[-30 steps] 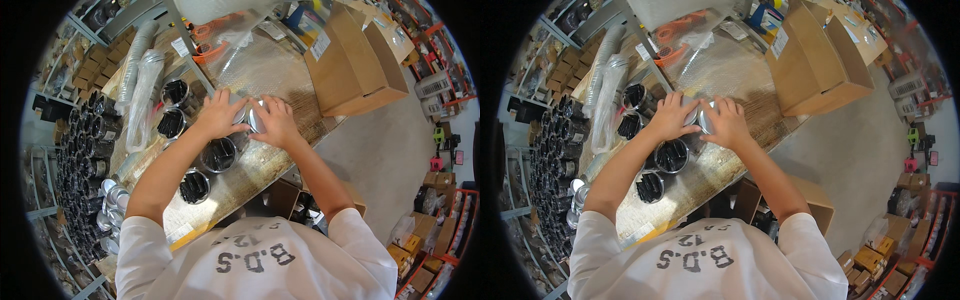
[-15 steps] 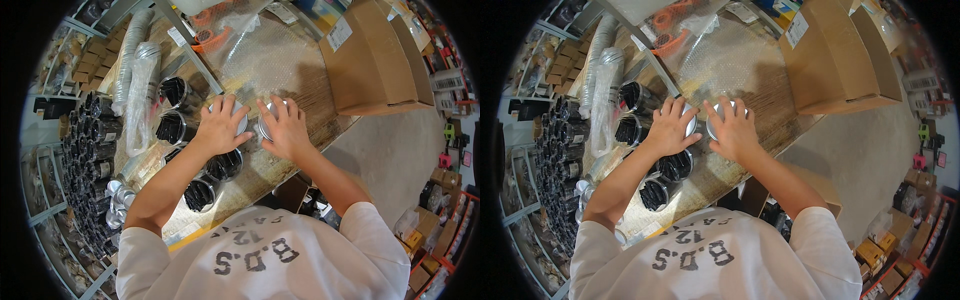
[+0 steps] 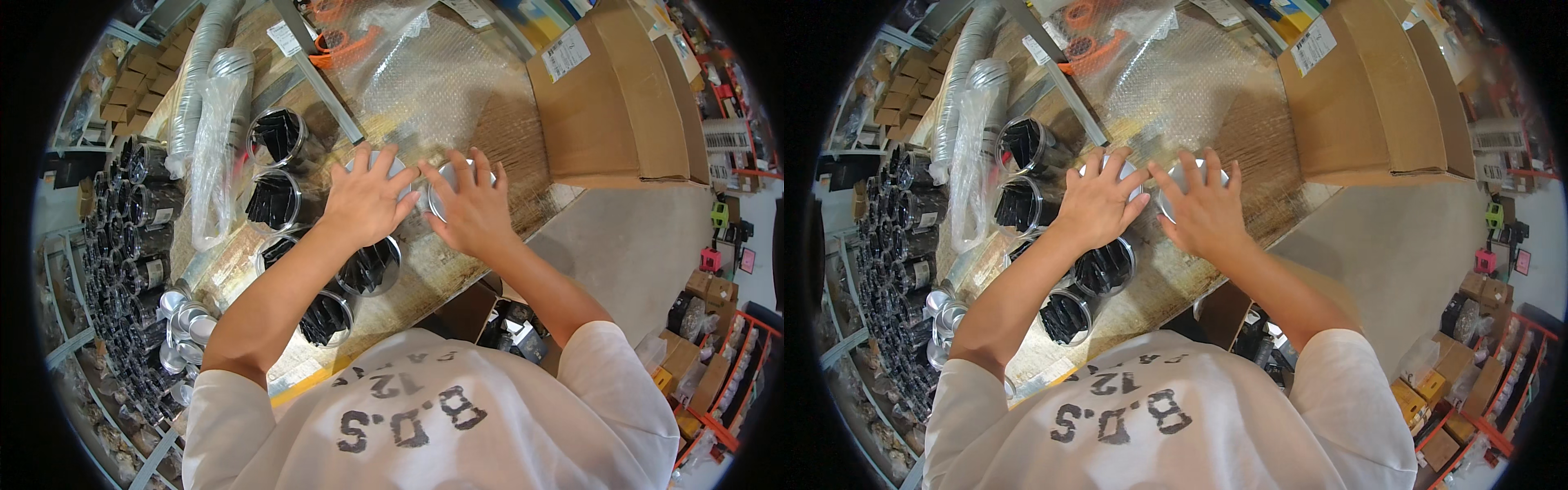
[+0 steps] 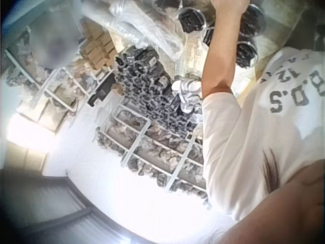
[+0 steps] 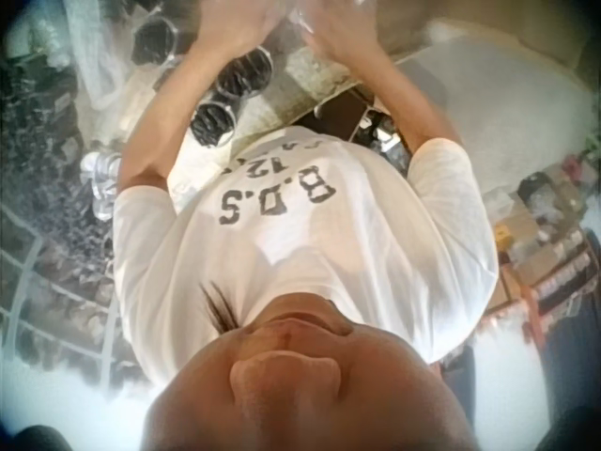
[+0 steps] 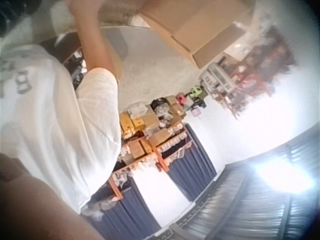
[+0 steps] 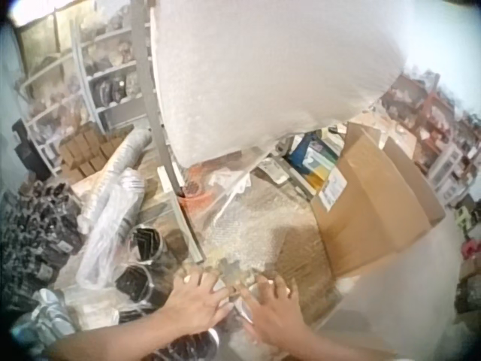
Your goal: The person places black plastic inserts into cylindrical metal containers, then seals each with a metal lid. They unwrap a plastic-wrapped stack of lids, place them on the table, and continue capping the filled containers. The finished containers are stacked on the work surface.
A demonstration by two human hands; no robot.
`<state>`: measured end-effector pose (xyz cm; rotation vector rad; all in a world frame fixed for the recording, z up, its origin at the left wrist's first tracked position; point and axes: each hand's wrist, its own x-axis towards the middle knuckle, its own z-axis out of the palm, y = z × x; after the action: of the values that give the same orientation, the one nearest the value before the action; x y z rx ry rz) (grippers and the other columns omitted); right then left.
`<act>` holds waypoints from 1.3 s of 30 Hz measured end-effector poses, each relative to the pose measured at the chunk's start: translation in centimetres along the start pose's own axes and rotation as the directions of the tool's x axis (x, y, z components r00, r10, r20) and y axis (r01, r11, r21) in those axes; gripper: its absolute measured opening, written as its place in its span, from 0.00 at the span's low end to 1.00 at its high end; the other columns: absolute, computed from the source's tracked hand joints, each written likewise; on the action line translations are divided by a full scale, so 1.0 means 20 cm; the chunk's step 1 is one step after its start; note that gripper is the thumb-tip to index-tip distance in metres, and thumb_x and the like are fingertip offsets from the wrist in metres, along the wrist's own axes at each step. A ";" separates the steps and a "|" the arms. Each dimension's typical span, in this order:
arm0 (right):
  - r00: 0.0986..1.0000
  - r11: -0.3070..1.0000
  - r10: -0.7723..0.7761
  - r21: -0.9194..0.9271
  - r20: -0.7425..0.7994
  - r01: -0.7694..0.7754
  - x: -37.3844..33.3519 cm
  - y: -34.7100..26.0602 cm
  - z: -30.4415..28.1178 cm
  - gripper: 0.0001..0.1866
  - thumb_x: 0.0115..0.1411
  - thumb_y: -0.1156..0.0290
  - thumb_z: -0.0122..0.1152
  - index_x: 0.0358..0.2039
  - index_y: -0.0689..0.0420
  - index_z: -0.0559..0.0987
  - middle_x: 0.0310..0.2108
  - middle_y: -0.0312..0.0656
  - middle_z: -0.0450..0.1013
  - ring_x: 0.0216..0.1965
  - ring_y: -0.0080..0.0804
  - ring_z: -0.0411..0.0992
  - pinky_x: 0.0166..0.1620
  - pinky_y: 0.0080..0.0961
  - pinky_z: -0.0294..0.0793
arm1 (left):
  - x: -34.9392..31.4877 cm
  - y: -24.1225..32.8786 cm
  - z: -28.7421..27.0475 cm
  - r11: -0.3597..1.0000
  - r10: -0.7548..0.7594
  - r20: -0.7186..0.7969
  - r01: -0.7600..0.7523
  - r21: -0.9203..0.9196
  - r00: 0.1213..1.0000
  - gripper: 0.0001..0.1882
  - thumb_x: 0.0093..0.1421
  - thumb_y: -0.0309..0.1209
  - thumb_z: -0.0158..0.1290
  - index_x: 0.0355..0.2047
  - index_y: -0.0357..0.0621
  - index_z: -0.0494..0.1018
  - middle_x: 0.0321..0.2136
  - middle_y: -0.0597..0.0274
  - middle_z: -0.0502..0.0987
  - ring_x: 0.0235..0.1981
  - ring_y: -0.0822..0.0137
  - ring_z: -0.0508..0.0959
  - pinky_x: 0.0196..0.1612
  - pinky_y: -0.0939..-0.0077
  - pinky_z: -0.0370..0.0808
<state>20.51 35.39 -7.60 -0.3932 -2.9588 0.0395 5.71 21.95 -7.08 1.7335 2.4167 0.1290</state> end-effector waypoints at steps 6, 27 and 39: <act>0.982 0.994 0.037 0.096 0.183 -0.055 0.01 0.04 -0.03 0.39 0.50 0.53 0.68 0.63 0.37 0.65 0.58 0.45 0.59 0.57 0.52 0.59 0.53 0.56 0.62 | -0.05 -0.01 0.03 0.996 0.027 -0.138 -0.038 -0.079 0.990 0.23 0.63 0.47 0.48 0.58 0.61 0.67 0.60 0.53 0.62 0.62 0.46 0.59 0.56 0.39 0.61; 0.929 0.495 -0.295 0.797 -0.221 0.347 -0.70 -0.44 -1.14 0.31 0.56 0.48 0.62 0.57 0.51 0.75 0.59 0.54 0.64 0.57 0.47 0.64 0.59 0.43 0.63 | -1.18 0.64 -0.24 -0.822 0.496 0.453 0.569 -0.031 0.741 0.37 0.56 0.68 0.38 0.52 0.56 0.72 0.43 0.57 0.79 0.39 0.54 0.78 0.38 0.56 0.74; 0.988 0.346 0.123 0.937 -0.093 0.045 -0.82 -0.57 -1.02 0.42 0.64 0.44 0.52 0.68 0.63 0.56 0.66 0.52 0.56 0.68 0.37 0.52 0.67 0.34 0.49 | -1.18 0.65 -0.26 -0.740 -0.258 -0.024 -0.214 -0.638 0.966 0.36 0.62 0.51 0.47 0.66 0.57 0.50 0.55 0.49 0.67 0.51 0.52 0.74 0.48 0.54 0.76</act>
<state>36.45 20.20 10.57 -0.2423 -2.1978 1.5768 24.26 4.02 2.09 0.2139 0.6436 2.0595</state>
